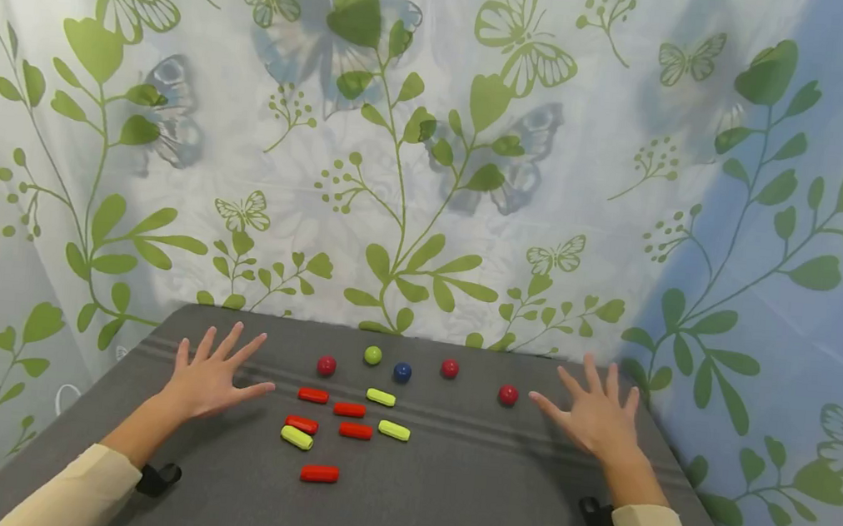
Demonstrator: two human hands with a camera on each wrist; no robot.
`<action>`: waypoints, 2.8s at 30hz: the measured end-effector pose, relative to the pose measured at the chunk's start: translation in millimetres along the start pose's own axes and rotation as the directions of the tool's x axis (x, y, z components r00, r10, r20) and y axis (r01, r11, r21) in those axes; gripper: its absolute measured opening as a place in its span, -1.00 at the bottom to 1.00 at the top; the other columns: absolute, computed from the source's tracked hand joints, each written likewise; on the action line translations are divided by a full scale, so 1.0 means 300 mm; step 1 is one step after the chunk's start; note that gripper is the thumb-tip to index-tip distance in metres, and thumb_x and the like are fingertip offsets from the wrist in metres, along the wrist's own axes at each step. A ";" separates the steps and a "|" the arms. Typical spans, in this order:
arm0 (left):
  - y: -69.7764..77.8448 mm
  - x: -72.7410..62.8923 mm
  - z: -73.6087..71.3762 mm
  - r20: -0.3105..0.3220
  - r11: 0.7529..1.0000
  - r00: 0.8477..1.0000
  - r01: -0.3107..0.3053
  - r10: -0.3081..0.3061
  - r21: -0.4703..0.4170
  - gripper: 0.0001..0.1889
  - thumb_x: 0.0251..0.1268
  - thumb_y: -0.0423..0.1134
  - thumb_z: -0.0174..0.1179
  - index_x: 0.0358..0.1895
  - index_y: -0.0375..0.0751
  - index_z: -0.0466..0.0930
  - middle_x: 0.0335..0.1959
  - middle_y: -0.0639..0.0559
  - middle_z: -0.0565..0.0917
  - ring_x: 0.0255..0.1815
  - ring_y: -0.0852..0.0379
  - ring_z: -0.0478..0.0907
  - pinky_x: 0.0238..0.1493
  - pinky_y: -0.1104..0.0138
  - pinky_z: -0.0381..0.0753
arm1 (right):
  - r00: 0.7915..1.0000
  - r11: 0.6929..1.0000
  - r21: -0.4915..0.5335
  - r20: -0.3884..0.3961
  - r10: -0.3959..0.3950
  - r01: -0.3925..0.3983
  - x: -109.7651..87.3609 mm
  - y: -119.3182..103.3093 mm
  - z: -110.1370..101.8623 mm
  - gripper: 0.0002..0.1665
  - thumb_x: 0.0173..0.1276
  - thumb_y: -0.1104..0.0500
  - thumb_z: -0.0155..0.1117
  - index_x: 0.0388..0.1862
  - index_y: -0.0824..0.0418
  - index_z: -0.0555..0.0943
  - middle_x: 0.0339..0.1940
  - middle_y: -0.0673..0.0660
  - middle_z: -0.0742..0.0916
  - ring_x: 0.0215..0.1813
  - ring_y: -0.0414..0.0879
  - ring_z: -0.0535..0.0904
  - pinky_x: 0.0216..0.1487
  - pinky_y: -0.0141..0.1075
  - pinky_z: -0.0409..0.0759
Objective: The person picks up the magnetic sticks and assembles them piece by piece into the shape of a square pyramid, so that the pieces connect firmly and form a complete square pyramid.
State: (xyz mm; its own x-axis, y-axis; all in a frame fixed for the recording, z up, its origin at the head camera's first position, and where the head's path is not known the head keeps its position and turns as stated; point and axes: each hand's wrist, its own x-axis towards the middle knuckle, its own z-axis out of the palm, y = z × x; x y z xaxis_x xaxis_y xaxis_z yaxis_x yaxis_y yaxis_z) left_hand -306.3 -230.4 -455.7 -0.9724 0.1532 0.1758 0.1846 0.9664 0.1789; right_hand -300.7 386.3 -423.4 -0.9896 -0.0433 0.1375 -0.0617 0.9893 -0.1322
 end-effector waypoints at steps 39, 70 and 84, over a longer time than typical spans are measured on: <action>0.349 -0.231 0.033 0.022 0.807 0.960 -0.223 0.280 -0.546 -0.30 0.38 0.00 0.34 0.53 0.02 0.33 0.43 -0.03 0.43 0.22 -0.04 0.49 0.31 -0.14 0.45 | 0.988 0.923 0.357 -0.100 -0.117 0.146 0.046 -0.141 0.168 -0.13 0.43 -0.25 0.31 0.53 0.20 0.37 0.64 0.45 0.15 0.57 0.55 0.06 0.36 0.53 0.17; 0.391 -0.198 0.078 0.197 0.751 0.937 -0.094 0.289 -0.654 -0.76 0.08 -0.42 0.49 -0.15 -0.21 0.78 -0.31 0.11 0.73 -0.34 0.23 0.57 -0.29 0.40 0.58 | 0.998 0.749 0.660 0.038 0.047 -0.060 0.149 -0.128 0.254 -0.46 0.32 0.05 0.51 0.23 0.23 0.65 0.13 0.31 0.76 0.20 0.19 0.67 0.10 -0.02 0.67; 0.410 -0.177 0.077 0.242 0.802 0.928 -0.090 0.283 -0.591 -0.76 0.01 -0.47 0.51 -0.22 -0.15 0.79 -0.38 0.15 0.70 -0.36 0.20 0.55 -0.31 0.37 0.56 | 0.996 0.740 0.668 0.038 0.075 -0.081 0.148 -0.131 0.265 -0.49 0.33 0.08 0.50 0.21 0.23 0.67 0.14 0.31 0.75 0.20 0.19 0.68 0.09 -0.02 0.69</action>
State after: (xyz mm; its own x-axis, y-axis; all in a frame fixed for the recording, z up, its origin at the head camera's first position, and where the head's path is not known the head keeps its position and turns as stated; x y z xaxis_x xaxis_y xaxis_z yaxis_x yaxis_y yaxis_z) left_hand -235.1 -115.0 -465.4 -0.8850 0.4652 -0.0202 0.3199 0.6389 0.6996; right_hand -352.6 334.4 -489.9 -0.9956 0.0258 0.0897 -0.0522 0.6427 -0.7643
